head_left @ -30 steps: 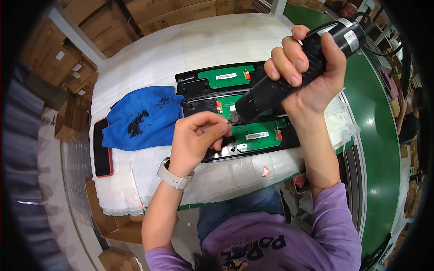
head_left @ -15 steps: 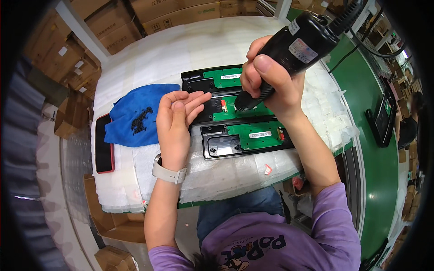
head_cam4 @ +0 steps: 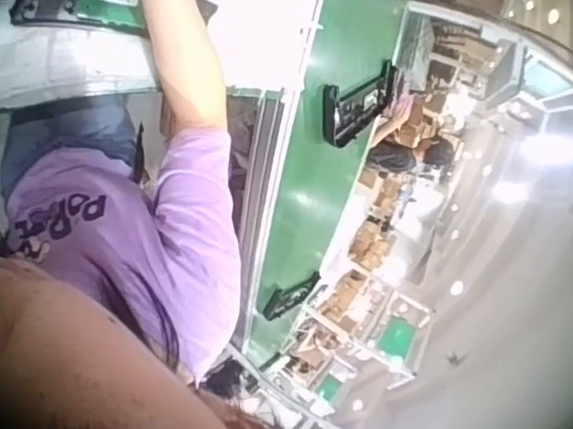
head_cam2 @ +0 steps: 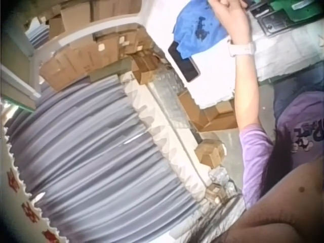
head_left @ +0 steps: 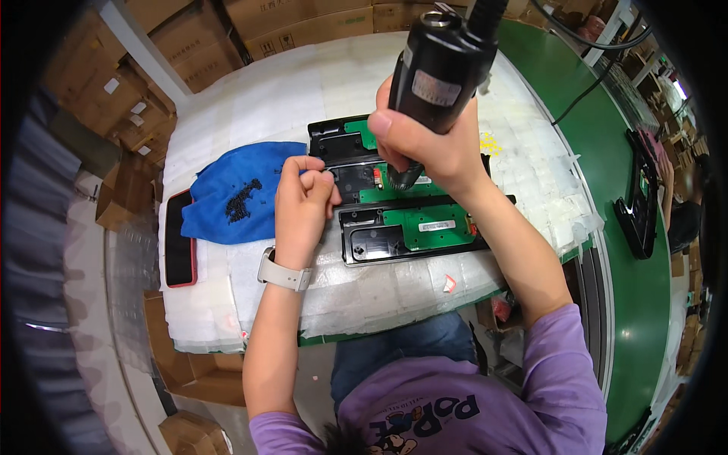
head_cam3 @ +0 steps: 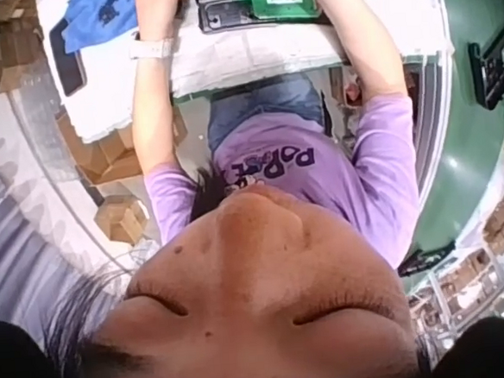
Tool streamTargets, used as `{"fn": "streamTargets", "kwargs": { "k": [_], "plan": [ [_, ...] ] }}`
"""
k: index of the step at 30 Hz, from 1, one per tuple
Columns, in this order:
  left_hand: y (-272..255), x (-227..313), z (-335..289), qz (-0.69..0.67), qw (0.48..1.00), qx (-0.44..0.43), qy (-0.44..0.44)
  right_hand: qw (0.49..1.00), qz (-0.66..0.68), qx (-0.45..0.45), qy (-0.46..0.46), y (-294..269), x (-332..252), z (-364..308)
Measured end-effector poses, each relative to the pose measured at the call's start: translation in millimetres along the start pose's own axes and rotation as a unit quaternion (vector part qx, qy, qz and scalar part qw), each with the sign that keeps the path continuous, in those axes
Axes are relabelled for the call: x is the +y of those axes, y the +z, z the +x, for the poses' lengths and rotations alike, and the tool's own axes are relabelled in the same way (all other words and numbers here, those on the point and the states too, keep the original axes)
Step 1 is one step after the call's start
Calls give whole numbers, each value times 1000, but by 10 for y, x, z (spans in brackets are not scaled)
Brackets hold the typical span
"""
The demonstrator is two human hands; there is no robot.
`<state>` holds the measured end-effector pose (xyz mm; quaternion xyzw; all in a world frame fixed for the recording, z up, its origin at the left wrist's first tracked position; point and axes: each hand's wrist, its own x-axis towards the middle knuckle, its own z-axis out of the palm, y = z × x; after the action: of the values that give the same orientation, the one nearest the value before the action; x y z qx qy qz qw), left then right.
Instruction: Assembling electronic components into a plastic housing using an electric screwdriver.
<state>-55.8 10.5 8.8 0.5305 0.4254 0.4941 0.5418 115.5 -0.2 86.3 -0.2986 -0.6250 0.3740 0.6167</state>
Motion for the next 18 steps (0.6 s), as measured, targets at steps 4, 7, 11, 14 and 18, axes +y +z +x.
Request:
{"fn": "streamTargets", "kwargs": {
  "k": [4,7,11,14,18],
  "plan": [
    [-24,78,-28,36,998,-50,-33,1000,27,-12,-3,-82,-18,-67],
    [6,169,-91,17,997,-74,-32,989,148,14,-19,-217,-126,-127],
    [36,176,-139,-40,989,-125,-62,931,349,63,-86,-314,-202,-96],
    [89,183,-158,-53,986,-148,-63,922,371,73,-85,-360,-222,-104],
    [122,183,-178,-70,984,-152,-66,925,363,82,-80,-338,-199,-115]
  ]
}}
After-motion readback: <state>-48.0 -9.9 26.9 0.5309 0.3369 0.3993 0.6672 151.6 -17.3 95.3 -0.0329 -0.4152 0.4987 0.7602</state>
